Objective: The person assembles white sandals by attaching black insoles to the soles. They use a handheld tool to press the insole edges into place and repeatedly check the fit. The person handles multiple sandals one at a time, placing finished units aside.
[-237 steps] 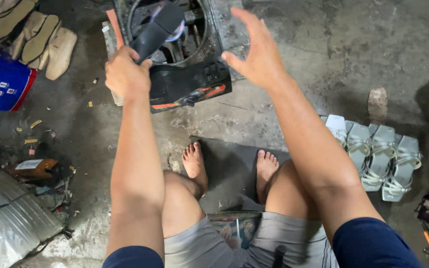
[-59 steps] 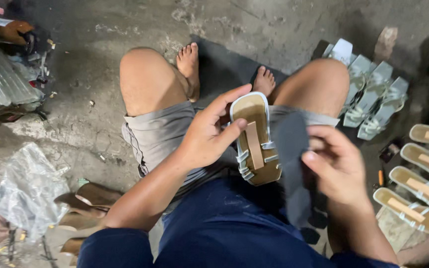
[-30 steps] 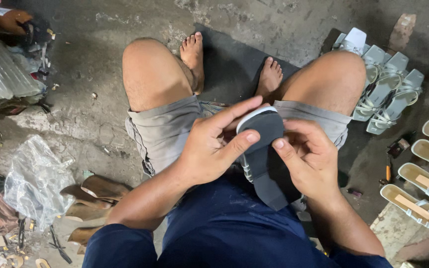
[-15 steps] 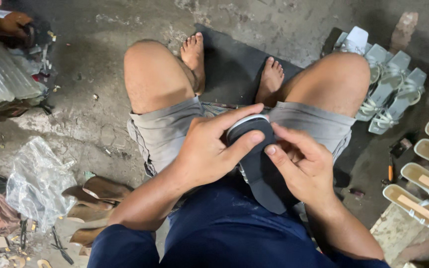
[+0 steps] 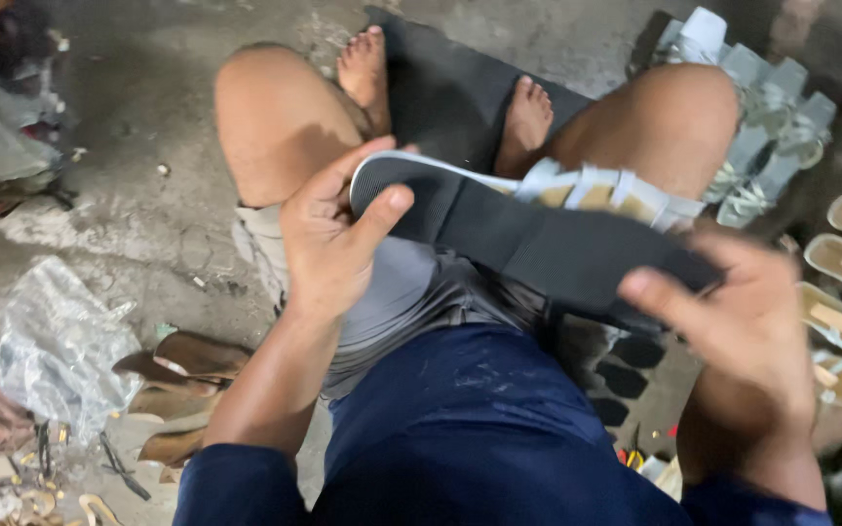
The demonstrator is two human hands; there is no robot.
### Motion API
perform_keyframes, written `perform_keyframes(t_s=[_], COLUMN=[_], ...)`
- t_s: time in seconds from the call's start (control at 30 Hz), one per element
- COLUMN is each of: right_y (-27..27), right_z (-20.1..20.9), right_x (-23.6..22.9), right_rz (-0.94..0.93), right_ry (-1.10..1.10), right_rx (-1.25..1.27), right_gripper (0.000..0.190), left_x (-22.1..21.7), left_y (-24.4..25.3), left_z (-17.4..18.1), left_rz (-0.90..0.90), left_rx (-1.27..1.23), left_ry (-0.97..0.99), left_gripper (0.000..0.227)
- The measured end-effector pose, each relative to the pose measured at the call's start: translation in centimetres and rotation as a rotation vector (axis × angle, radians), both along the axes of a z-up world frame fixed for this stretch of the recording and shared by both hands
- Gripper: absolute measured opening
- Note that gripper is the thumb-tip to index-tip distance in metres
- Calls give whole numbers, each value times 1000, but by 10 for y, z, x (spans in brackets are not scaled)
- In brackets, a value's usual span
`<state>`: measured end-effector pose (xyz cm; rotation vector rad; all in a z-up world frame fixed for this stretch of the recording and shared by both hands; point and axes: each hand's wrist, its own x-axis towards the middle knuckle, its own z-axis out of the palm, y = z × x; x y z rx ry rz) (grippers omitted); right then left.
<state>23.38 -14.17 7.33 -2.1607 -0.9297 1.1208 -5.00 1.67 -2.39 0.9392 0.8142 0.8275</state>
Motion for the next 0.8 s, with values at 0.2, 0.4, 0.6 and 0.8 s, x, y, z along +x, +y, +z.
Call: perform_keyframes(t_s=[0.2, 0.4, 0.6, 0.8], right_y=[43, 64, 68, 65], right_z=[9, 2, -3, -9], right_x=[21, 23, 26, 27], right_rz=[189, 516, 599, 593], right_ry=[-233, -168, -265, -308], right_rx=[389, 351, 386, 420], right_gripper=[26, 24, 32, 38], left_x=[0, 23, 48, 48], left_y=[-30, -51, -53, -56], left_z=[2, 7, 13, 16], left_rz=[-375, -751, -755, -727], left_rx=[-163, 124, 34, 37], left_ry=[211, 311, 490, 501], left_gripper=[62, 60, 42, 38])
